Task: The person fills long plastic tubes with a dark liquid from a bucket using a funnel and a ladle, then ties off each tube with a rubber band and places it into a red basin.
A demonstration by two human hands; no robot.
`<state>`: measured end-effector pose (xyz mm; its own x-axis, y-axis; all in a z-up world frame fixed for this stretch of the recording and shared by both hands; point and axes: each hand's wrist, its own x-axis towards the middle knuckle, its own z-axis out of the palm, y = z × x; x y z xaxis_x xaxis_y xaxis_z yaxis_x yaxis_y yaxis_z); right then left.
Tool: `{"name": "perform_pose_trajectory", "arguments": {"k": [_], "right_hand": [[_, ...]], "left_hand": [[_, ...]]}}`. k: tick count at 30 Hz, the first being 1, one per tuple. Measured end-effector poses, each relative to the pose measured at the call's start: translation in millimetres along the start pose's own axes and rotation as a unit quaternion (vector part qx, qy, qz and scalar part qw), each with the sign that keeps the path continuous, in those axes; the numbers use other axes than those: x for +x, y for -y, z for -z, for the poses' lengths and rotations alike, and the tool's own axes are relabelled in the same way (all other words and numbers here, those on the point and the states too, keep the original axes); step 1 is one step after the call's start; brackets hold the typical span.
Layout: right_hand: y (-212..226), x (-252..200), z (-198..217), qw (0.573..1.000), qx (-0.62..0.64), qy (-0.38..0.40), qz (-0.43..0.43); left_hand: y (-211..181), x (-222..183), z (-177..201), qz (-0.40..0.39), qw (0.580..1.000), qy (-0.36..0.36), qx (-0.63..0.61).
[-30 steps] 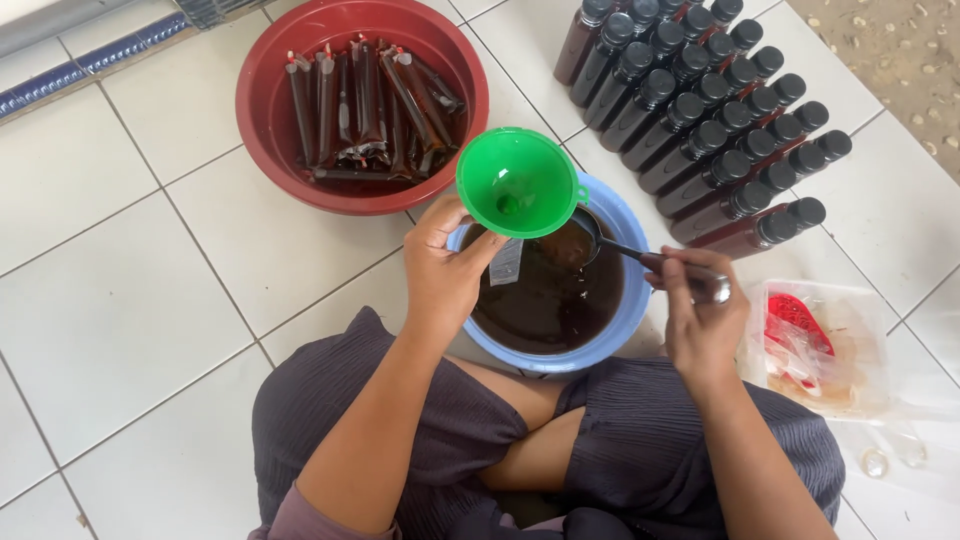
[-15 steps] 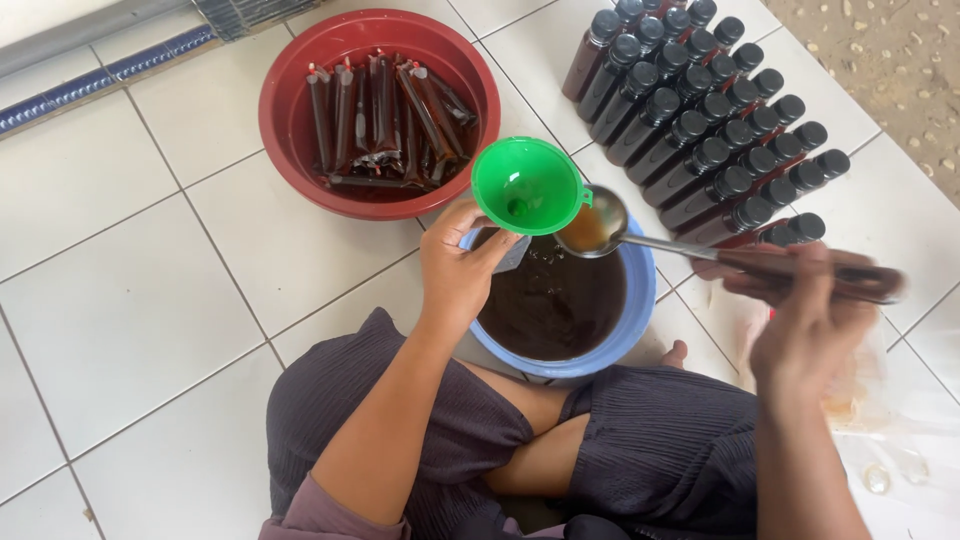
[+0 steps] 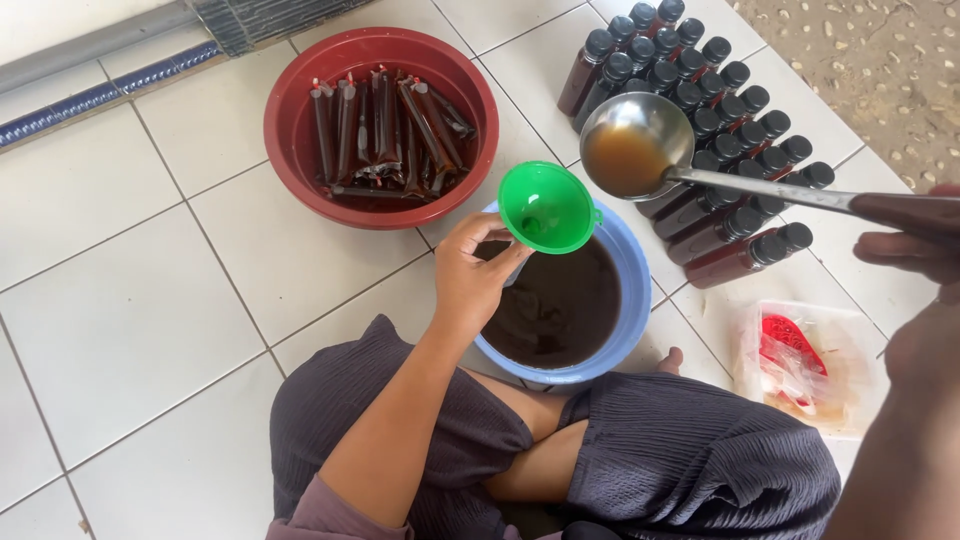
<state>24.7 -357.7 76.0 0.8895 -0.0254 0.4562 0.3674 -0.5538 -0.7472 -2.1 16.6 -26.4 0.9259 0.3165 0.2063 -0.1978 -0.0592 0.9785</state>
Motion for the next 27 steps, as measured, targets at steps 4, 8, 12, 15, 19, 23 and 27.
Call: {"name": "perform_pose_trajectory", "arguments": {"k": [4, 8, 12, 15, 19, 23, 27], "right_hand": [[11.5, -5.7, 4.3, 0.992, -0.039, 0.043, 0.109], [39.7, -9.4, -5.5, 0.998, -0.013, 0.039, 0.045], [83.8, -21.6, -23.2, 1.0, 0.006, 0.023, 0.002], [97.4, -32.5, -31.9, 0.999, 0.042, 0.009, -0.016], [96.6, -53.8, -35.0, 0.995, 0.091, 0.002, 0.034], [143.5, -74.1, -45.0, 0.993, 0.013, 0.002, 0.115], [142.2, -86.1, -32.8, 0.984, -0.008, 0.045, 0.17]], "left_hand": [[-2.4, -1.2, -2.3, -0.018, 1.0, 0.009, 0.009], [-1.7, 0.7, -5.8, -0.009, 1.0, 0.018, 0.017], [-2.2, 0.5, -7.2, -0.01, 1.0, 0.017, 0.015], [-2.3, 0.0, -7.1, -0.011, 0.999, 0.017, 0.032], [-2.0, 1.1, -7.3, 0.002, 1.0, 0.012, 0.025], [-3.1, 1.5, -7.1, 0.018, 1.0, 0.015, 0.001], [-5.6, 2.3, -6.5, 0.048, 0.999, 0.019, 0.007]]}}
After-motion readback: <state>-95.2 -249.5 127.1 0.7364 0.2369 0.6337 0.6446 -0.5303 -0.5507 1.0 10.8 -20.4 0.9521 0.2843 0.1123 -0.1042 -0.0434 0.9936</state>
